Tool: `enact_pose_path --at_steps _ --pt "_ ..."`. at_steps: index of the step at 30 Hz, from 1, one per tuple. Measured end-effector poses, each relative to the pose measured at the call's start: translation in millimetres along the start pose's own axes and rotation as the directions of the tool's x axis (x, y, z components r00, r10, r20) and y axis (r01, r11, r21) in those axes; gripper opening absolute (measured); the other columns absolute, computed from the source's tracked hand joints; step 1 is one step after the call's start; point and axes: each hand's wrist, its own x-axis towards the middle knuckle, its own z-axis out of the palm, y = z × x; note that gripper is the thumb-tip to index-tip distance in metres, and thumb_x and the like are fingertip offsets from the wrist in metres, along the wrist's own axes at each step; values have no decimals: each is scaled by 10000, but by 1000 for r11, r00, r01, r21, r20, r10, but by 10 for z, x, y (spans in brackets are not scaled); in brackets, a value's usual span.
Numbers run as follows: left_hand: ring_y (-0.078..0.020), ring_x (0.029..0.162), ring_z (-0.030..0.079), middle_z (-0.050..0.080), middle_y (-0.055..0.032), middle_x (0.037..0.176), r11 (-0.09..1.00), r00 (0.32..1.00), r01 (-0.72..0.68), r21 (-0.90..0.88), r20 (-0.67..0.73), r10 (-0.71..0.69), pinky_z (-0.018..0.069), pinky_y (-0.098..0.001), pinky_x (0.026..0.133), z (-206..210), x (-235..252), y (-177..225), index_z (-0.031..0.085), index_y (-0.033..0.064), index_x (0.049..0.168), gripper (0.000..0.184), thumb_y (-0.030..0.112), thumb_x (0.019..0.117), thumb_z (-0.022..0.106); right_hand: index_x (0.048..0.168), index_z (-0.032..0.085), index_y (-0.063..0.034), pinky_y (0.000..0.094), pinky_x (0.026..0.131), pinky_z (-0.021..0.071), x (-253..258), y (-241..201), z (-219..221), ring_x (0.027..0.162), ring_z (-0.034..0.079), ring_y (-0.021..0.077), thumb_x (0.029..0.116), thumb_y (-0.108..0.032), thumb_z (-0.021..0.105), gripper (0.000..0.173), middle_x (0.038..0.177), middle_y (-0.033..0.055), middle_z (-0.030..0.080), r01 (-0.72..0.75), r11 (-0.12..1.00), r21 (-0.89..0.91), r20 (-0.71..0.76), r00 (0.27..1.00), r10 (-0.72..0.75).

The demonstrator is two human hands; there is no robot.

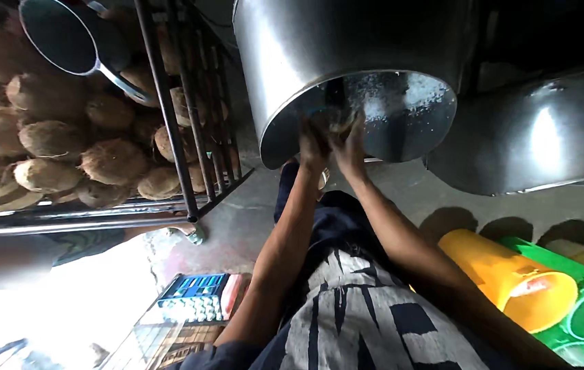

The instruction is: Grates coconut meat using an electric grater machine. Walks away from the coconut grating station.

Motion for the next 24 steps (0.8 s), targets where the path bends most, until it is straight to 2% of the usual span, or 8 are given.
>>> enact_pose_path --at_steps 3,5,8,11,14,16,22,24 --pt "-151 937 662 683 -34 994 963 996 40 -267 88 -17 574 -394 833 -289 -98 -97 603 147 1152 632 549 1077 121 1623 151 -31 464 1176 397 -364 131 -103 1497 339 330 846 -335 828 1074 1662 234 205 107 992 -66 164 982 -96" --pt "-157 1008 665 702 -47 1073 966 981 50 -252 194 0 571 -397 884 -457 -124 -197 626 143 1191 636 545 1068 149 1621 123 -16 437 1135 440 -459 230 -105 1428 443 303 845 -324 827 1092 1614 252 306 61 998 -8 189 980 -58" --pt "-118 1045 643 683 -8 1195 999 981 -17 -33 191 23 557 -353 894 -435 -312 -77 609 202 1308 551 502 1086 204 1630 130 -73 372 1092 485 -389 193 -68 1348 522 205 841 -327 825 1082 1554 177 422 -93 982 167 194 979 60" --pt "-63 1076 606 637 47 1239 970 992 -115 215 76 100 529 -314 924 -280 -345 -53 514 247 1414 634 671 1038 232 1623 162 -139 361 1080 493 -233 -32 -66 1320 534 147 898 -275 762 952 1530 92 458 -328 867 376 210 941 265" --pt "-149 1246 571 517 -119 1435 893 960 -280 353 113 257 510 -379 1057 -80 -231 -50 197 59 1580 770 452 1022 554 1542 318 -112 394 966 570 45 -228 50 1160 623 190 969 -184 674 679 1346 106 574 -377 706 599 146 919 366" --pt "-156 1281 558 479 -165 1478 856 951 -310 415 143 275 492 -365 1086 176 -200 31 101 35 1598 807 341 1028 583 1479 396 -101 395 944 579 196 -380 40 1118 645 191 1017 -263 627 541 1274 100 616 -390 645 657 91 890 447" --pt "-273 1326 546 384 -233 1553 633 976 -204 747 109 187 503 -488 1076 429 -5 31 100 80 1613 936 581 983 576 1383 513 -75 406 935 577 385 -291 -54 1081 666 192 1055 -441 518 492 1185 100 671 -401 511 760 90 845 527" --pt "-288 1370 499 343 -244 1577 594 973 -227 771 154 173 466 -490 1111 391 51 95 82 72 1617 930 553 992 575 1361 521 -76 422 930 574 413 -238 8 1069 661 196 1075 -444 466 469 1166 100 666 -369 503 782 98 869 486"
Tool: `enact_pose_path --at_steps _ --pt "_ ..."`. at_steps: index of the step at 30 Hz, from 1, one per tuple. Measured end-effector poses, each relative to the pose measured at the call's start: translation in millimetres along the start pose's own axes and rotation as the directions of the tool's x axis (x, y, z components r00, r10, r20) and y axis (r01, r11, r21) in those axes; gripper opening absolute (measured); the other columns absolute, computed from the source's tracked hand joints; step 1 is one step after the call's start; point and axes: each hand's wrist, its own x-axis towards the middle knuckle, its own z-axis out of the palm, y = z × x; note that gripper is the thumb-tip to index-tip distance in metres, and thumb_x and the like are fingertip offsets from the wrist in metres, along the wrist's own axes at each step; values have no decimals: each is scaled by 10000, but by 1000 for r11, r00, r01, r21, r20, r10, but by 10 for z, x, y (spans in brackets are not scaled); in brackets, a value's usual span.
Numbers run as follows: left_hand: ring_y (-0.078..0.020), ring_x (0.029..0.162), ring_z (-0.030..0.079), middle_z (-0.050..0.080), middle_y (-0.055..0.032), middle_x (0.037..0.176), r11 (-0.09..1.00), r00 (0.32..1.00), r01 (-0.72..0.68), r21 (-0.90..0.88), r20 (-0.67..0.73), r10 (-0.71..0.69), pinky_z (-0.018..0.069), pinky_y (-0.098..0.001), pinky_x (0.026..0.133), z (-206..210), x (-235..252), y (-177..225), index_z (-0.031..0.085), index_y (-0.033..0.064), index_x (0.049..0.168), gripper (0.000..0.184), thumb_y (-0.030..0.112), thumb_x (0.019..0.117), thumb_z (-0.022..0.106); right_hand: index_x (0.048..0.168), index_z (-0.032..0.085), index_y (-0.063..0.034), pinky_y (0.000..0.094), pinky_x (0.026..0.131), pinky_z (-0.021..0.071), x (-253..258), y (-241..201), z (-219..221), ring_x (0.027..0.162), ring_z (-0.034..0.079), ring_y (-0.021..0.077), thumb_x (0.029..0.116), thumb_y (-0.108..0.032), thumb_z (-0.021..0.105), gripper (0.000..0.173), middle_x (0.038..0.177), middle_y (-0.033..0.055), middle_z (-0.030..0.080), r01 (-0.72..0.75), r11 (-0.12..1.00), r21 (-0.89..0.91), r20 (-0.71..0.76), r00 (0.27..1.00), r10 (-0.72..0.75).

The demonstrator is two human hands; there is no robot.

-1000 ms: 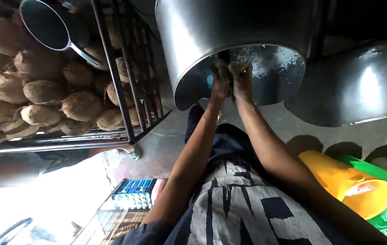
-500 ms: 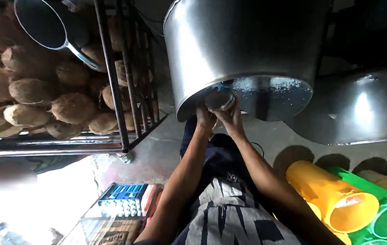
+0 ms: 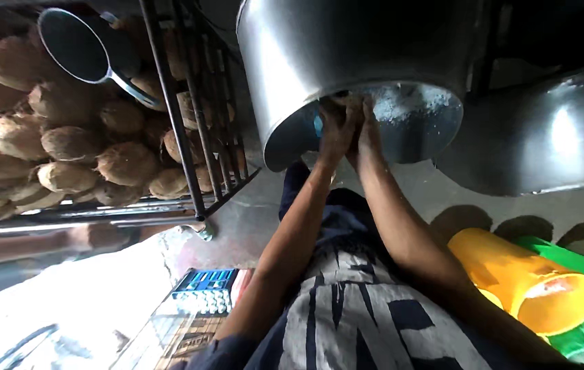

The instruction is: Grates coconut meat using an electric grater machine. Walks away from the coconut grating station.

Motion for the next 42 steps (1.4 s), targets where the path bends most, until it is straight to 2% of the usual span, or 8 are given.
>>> enact_pose_path --at_steps 9,12,18,23,28,34,37,42 --pt "-120 1118 599 613 -80 1261 918 993 57 -392 118 -12 528 -327 955 -404 31 -344 484 72 1433 520 439 1115 299 1578 219 -137 443 918 600 -164 294 97 1172 635 266 972 -265 709 790 1430 160 515 59 977 -205 -43 997 -69" --pt "-100 891 658 682 9 984 622 969 244 -744 167 -180 585 -338 769 -485 -256 -530 598 176 1199 646 633 1054 164 1641 10 -62 421 1125 462 -482 478 -403 1425 448 272 890 -257 792 1101 1652 203 248 367 664 -651 287 929 -233" --pt "-84 983 652 686 44 1114 642 964 250 -725 123 -237 576 -338 811 -488 -477 -628 592 256 1290 708 729 1004 149 1632 80 -27 417 1122 453 -527 581 -549 1409 461 281 802 -284 857 1166 1607 237 326 368 625 -688 304 929 -212" --pt "-96 1120 614 637 -105 1224 921 994 -106 -374 -17 107 516 -326 1016 -292 -237 -129 447 -24 1422 537 377 1067 480 1539 340 -91 396 932 591 -290 57 31 1122 646 198 972 -165 673 662 1321 118 592 145 924 -353 84 989 -123" --pt "-159 1383 465 376 -187 1574 952 994 -74 -299 54 94 413 -355 1155 -91 -174 -21 97 44 1618 747 428 1080 444 1354 442 -79 369 892 584 -146 -34 -15 1043 644 169 1000 -168 638 415 1154 82 611 89 971 -223 -10 996 -94" --pt "-121 1052 638 662 3 1204 733 980 148 -664 -1 -199 555 -361 894 -459 -524 -512 559 178 1344 495 470 1111 234 1563 314 -188 382 942 576 -526 -14 -737 1142 634 147 857 -341 790 865 1358 29 594 37 926 -375 392 912 122" --pt "-118 950 681 717 4 1056 495 933 351 -795 339 -117 598 -350 813 -516 -718 -816 661 209 1217 580 602 1056 266 1526 422 -133 332 956 579 -595 -3 -969 1140 646 108 756 -573 840 980 1331 1 644 103 876 -472 593 772 229" --pt "-150 878 689 712 -19 1004 430 851 525 -735 463 -248 599 -360 735 -526 -773 -903 645 207 1163 540 609 1035 307 1364 609 -92 344 991 551 -491 68 -1042 1131 646 119 963 -342 680 477 1273 28 675 172 838 -518 402 914 60"
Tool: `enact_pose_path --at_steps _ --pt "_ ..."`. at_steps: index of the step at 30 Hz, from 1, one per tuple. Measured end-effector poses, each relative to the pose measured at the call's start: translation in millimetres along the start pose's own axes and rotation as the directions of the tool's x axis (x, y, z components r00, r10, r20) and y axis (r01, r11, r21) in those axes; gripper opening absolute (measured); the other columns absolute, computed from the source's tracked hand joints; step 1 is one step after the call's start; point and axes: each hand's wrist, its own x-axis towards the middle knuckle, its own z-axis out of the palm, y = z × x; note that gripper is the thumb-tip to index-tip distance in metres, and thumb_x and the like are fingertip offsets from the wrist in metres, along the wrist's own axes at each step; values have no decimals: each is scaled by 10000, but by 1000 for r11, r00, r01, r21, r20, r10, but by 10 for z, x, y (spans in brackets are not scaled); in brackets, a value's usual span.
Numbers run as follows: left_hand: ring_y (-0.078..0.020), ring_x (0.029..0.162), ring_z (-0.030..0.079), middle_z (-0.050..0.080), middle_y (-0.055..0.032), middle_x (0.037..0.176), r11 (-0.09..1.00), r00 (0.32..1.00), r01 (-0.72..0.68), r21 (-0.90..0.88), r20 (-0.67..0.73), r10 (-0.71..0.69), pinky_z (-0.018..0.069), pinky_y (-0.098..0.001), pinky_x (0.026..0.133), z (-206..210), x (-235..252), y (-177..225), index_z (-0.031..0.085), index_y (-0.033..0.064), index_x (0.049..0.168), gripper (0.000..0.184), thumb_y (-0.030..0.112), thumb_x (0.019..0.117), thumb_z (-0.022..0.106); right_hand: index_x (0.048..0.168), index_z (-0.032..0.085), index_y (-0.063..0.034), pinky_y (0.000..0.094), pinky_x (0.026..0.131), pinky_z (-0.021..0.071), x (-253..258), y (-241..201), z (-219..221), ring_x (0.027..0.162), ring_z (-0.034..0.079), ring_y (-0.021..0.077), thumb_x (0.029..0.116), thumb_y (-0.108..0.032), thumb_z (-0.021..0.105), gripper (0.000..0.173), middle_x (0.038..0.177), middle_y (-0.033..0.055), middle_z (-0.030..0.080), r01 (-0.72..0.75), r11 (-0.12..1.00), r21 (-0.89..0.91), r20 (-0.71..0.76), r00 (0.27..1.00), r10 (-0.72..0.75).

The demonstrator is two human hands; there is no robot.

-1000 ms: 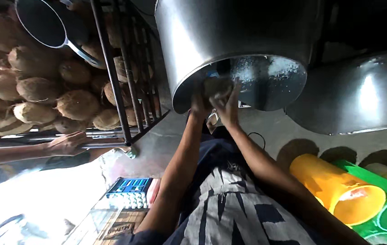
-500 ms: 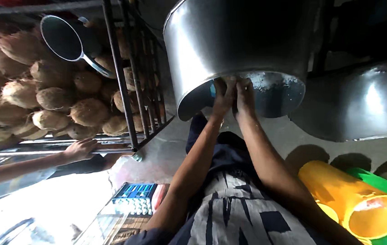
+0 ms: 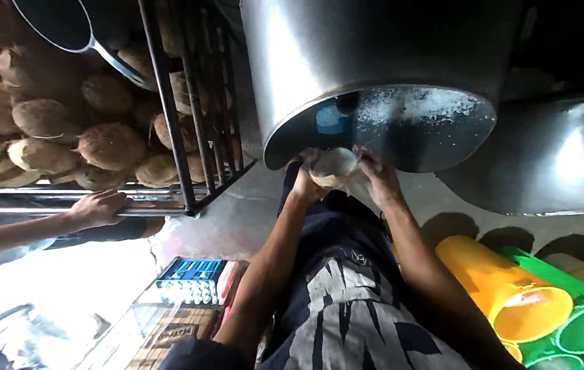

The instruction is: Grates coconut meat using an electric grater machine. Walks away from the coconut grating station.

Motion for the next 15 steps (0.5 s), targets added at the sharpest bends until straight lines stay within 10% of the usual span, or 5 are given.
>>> enact_pose_path --at_steps 6,10,12,15 --pt "-147 1065 669 689 -8 1194 963 961 -226 149 -126 245 587 -394 888 45 -129 72 578 223 1336 515 585 1051 348 1129 554 -91 331 824 612 521 184 284 905 685 122 1059 -181 494 129 992 9 670 -55 931 362 -376 905 200" --pt "-218 1180 631 642 -67 1318 920 923 -300 251 -168 347 551 -491 985 -65 -65 90 481 166 1454 755 732 956 433 1622 225 -244 470 985 551 650 354 183 1321 548 251 1068 -217 488 614 1556 75 429 -200 954 222 -113 967 229" --pt "-202 1220 611 623 -55 1356 894 904 -322 310 -180 388 534 -478 1023 -60 -59 116 458 176 1480 797 762 940 430 1639 192 -288 489 1031 527 344 272 248 1365 516 234 1027 -320 577 724 1612 14 390 -188 973 135 -43 980 196" --pt "-181 1205 610 592 -66 1382 836 866 -266 480 -261 426 543 -454 1001 67 -58 72 376 195 1537 790 742 968 388 1624 184 -104 393 1086 507 -34 201 493 1395 482 191 848 -449 758 1025 1611 92 368 -38 997 -63 -50 998 35"
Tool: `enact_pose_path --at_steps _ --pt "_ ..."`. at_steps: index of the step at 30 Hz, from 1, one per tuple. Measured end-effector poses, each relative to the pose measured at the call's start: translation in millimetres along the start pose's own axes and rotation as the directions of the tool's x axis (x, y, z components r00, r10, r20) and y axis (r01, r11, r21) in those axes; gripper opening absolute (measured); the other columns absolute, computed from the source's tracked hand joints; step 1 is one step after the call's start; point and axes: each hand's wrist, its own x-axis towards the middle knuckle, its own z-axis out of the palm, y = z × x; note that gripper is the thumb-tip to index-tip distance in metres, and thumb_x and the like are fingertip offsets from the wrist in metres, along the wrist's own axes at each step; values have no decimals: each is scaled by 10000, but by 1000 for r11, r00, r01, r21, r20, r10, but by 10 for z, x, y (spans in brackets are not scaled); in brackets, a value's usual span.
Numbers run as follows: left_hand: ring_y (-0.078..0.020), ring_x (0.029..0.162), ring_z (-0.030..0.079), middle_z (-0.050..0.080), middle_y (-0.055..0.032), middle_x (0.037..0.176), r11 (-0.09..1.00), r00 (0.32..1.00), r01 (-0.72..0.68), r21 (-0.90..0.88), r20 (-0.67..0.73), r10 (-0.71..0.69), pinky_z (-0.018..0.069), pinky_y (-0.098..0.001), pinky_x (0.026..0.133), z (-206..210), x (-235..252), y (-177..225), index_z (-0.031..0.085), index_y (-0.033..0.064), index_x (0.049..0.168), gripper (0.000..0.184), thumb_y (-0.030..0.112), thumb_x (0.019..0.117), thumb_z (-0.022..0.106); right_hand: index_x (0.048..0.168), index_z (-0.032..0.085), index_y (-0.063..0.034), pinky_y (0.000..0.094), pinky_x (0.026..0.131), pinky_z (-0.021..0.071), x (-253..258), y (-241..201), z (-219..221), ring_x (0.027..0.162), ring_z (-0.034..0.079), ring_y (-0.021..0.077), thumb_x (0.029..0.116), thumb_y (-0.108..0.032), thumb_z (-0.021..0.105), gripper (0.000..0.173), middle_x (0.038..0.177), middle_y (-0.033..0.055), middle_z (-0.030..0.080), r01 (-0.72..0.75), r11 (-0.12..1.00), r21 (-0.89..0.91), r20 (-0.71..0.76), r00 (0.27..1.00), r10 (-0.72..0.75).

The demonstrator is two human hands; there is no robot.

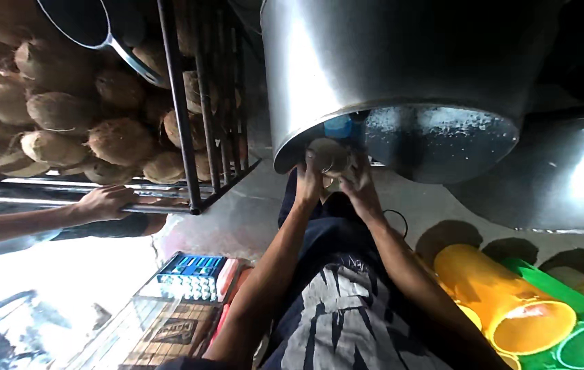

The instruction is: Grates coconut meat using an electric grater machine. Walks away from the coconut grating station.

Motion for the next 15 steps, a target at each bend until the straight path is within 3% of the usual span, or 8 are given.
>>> enact_pose_path --at_steps 1,3,5,7,9,12,14,15 --pt "-170 1196 610 573 -67 1413 995 1000 -1 102 -21 3 546 -439 977 73 -64 -4 326 216 1573 777 721 986 381 1619 180 -72 362 1067 520 -52 -19 88 1358 516 175 824 -425 790 1063 1580 115 406 36 999 -25 -51 998 -37" --pt "-171 1303 537 457 -114 1537 972 996 -88 216 12 88 489 -422 1054 196 -97 41 185 151 1624 828 631 1003 447 1609 210 -83 326 996 537 49 -144 179 1256 572 133 850 -291 768 965 1509 106 483 57 998 -16 -142 988 -59" --pt "-147 1381 468 371 -122 1600 959 983 -177 220 89 161 436 -376 1122 232 -74 99 92 109 1632 999 653 941 565 1618 211 -95 322 1048 515 176 -256 109 1284 563 125 895 -208 743 905 1526 95 480 62 998 27 -136 989 -58" --pt "-115 1353 493 406 -94 1567 948 954 -272 163 175 244 453 -350 1117 256 -22 109 87 103 1615 1052 614 904 669 1617 232 -115 317 1046 515 255 -314 -13 1270 573 122 927 -202 713 846 1515 73 498 34 997 70 -109 994 -26" --pt "-119 1311 528 441 -82 1529 941 933 -319 113 214 290 482 -356 1095 311 24 139 70 113 1606 979 476 945 695 1594 309 -176 341 1000 541 331 -335 -50 1201 613 138 958 -278 696 752 1456 49 552 -17 988 152 -107 994 33" --pt "-156 1268 577 485 -66 1517 943 953 -289 163 140 268 518 -389 1048 474 56 286 95 204 1626 849 345 1003 654 1459 431 -61 376 941 585 610 -311 59 1071 663 169 981 -300 648 577 1243 93 631 49 902 428 -147 989 16" --pt "-176 1168 632 566 -124 1377 914 924 -383 137 67 377 558 -385 999 655 170 338 155 104 1586 822 254 980 690 1311 530 -55 359 860 597 685 -400 143 947 677 141 1040 -355 545 404 1063 59 670 67 846 528 -185 982 37" --pt "-182 1153 639 579 -151 1336 897 906 -424 124 50 421 560 -382 1006 733 227 389 153 57 1573 844 221 964 713 1258 564 -64 359 846 594 701 -470 185 930 674 136 1064 -402 496 396 1024 51 676 64 827 559 -202 977 61"
